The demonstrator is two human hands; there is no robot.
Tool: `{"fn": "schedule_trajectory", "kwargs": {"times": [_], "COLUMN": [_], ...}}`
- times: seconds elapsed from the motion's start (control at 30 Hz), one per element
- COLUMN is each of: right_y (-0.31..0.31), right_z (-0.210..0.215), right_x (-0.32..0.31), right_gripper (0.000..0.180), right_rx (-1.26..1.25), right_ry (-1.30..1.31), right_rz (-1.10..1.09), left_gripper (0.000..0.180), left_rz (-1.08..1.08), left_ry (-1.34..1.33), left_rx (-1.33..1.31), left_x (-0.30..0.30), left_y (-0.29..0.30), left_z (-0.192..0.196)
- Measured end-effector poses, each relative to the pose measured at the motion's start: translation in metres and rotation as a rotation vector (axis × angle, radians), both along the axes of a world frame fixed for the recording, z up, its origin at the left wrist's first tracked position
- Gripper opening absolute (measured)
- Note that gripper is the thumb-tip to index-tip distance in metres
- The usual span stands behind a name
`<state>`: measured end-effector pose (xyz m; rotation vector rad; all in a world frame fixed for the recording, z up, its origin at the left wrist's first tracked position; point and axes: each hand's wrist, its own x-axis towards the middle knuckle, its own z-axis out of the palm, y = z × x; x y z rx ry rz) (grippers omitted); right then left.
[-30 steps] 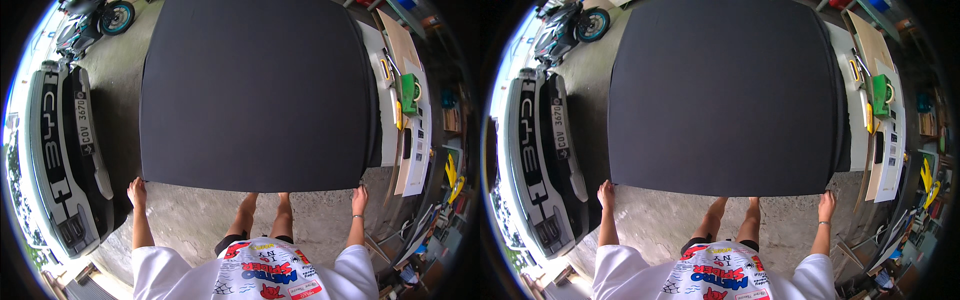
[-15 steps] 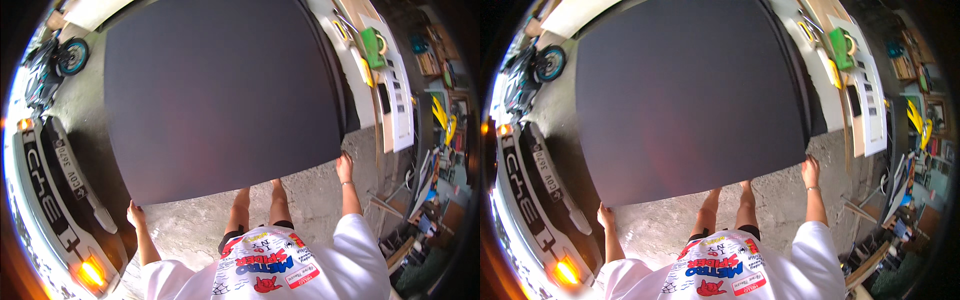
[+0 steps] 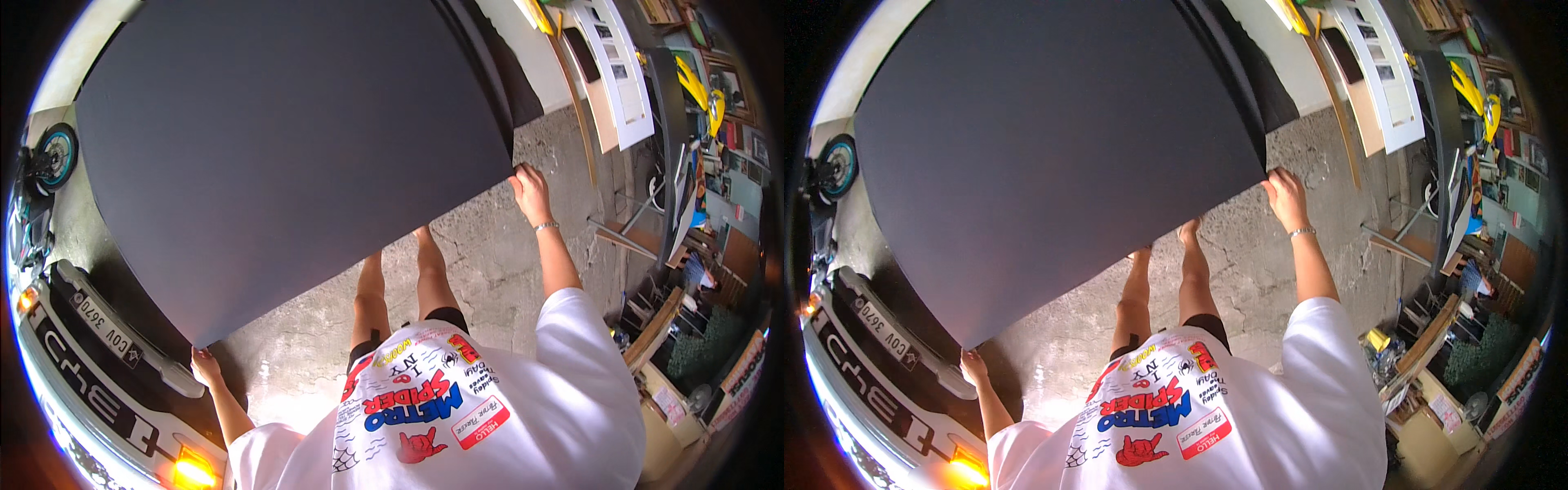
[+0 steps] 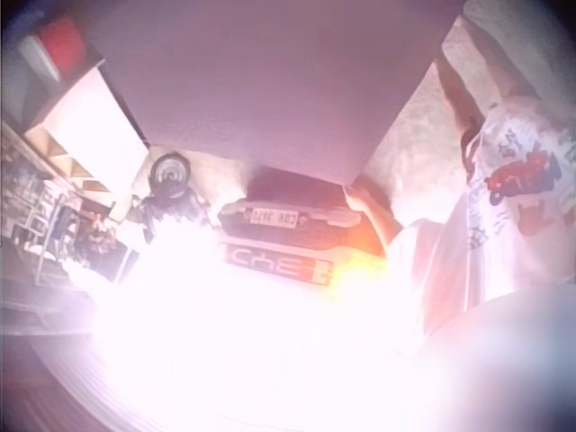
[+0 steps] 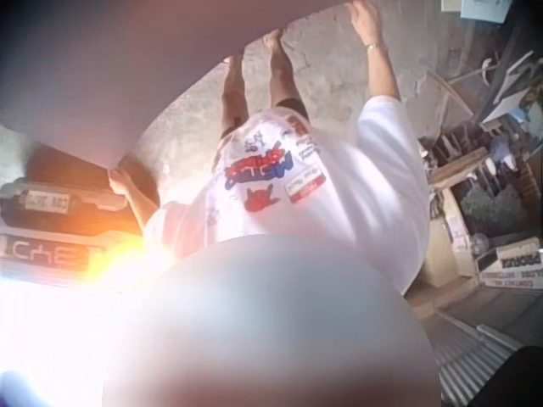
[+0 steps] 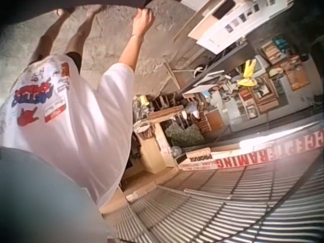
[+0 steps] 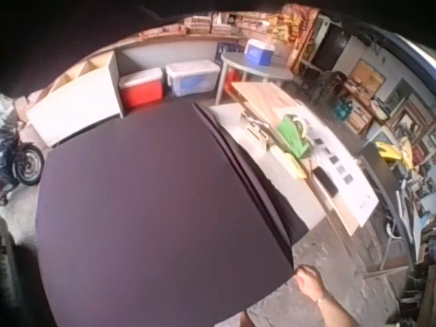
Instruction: The person covers a rectangular furniture frame with black fabric, smoothing it and securing it with a staple gun. They repeatedly adjust the fabric, pull it taut, and staple the edges to the underside of the frame.
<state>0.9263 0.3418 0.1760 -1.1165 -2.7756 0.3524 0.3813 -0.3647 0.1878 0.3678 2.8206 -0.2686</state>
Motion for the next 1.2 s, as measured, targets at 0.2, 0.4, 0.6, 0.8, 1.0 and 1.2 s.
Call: {"fn": "schedule_trajectory", "kwargs": {"times": [0.2, 0.4, 0.6, 0.8, 1.0, 1.2], "right_y": [0.007, 0.006, 0.01, 0.014, 0.013, 0.017], "right_z": [-0.002, -0.018, -0.027, -0.036, -0.034, -0.03], "right_x": [0.005, 0.008, 0.001, -0.001, -0.001, -0.007], "right_gripper": [0.014, 0.013, 0.015, 0.018, 0.023, 0.019], "right_rx": [-0.059, -0.016, -0.007, -0.005, -0.07, -0.054], "right_ry": [-0.005, 0.011, 0.024, 0.042, 0.073, 0.086], "right_rz": [0.03, -0.009, 0.007, 0.035, 0.044, 0.085], "left_gripper": [0.022, 0.021, 0.026, 0.033, 0.042, 0.046], "left_rz": [0.037, 0.043, -0.014, 0.039, 0.166, 0.169], "left_ry": [-0.026, -0.033, 0.082, 0.195, 0.212, 0.168], "left_rx": [-0.091, -0.098, -0.129, -0.083, -0.061, -0.011], "left_x": [-0.002, -0.004, -0.005, -0.001, -0.003, 0.009], "left_y": [0.0, 0.007, 0.006, 0.007, -0.012, -0.004], "left_z": [0.005, 0.003, -0.016, -0.031, -0.049, -0.03]}}
